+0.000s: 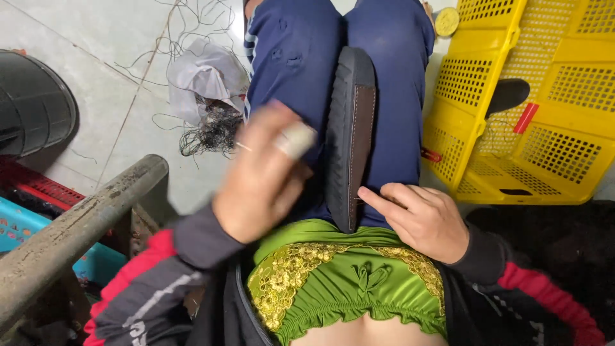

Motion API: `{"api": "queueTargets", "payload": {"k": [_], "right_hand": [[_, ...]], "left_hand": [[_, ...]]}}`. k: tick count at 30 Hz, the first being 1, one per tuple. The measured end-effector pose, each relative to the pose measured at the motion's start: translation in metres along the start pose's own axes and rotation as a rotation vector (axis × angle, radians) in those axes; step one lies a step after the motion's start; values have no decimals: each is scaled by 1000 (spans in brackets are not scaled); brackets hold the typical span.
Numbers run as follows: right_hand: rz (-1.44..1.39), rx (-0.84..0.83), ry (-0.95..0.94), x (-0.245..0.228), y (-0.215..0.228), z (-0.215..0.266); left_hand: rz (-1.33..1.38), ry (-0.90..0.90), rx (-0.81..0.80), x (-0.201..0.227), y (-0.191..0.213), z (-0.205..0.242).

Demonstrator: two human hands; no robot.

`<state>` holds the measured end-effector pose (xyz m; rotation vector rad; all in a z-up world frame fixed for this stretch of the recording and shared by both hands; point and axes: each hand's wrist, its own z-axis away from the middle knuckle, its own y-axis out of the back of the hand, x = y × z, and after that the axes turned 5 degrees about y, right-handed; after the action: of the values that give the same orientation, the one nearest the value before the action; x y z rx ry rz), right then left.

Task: Hand-stitching a shoe sole to the upper using a sewing awl and thread while sitting on the floor.

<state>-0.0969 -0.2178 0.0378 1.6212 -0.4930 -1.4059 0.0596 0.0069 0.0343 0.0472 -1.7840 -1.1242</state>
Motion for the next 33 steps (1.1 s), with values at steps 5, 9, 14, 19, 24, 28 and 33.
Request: {"api": "queueTargets", "payload": {"k": [5,9,14,19,24,28,33], "right_hand": [[271,-78,69,3,-4,11],[367,-96,130,6,-17,11],[215,78,160,14,-50,6],[-23,119,-33,6,-35,7],[-144,272,-40,9,-45,10],[-68,282,4,3,-31,4],[118,94,14,4,0,13]], "left_hand": [[427,-4,-280,2,-55,36],[426,-36,-207,-4,-75,38],[277,-107,-115,-7,-84,43],[384,12,-128,2,-60,45],[1422,394,-435,2,-62,54],[1169,399,-303,-11,-104,67],[963,460,-340,2,-86,52]]}}
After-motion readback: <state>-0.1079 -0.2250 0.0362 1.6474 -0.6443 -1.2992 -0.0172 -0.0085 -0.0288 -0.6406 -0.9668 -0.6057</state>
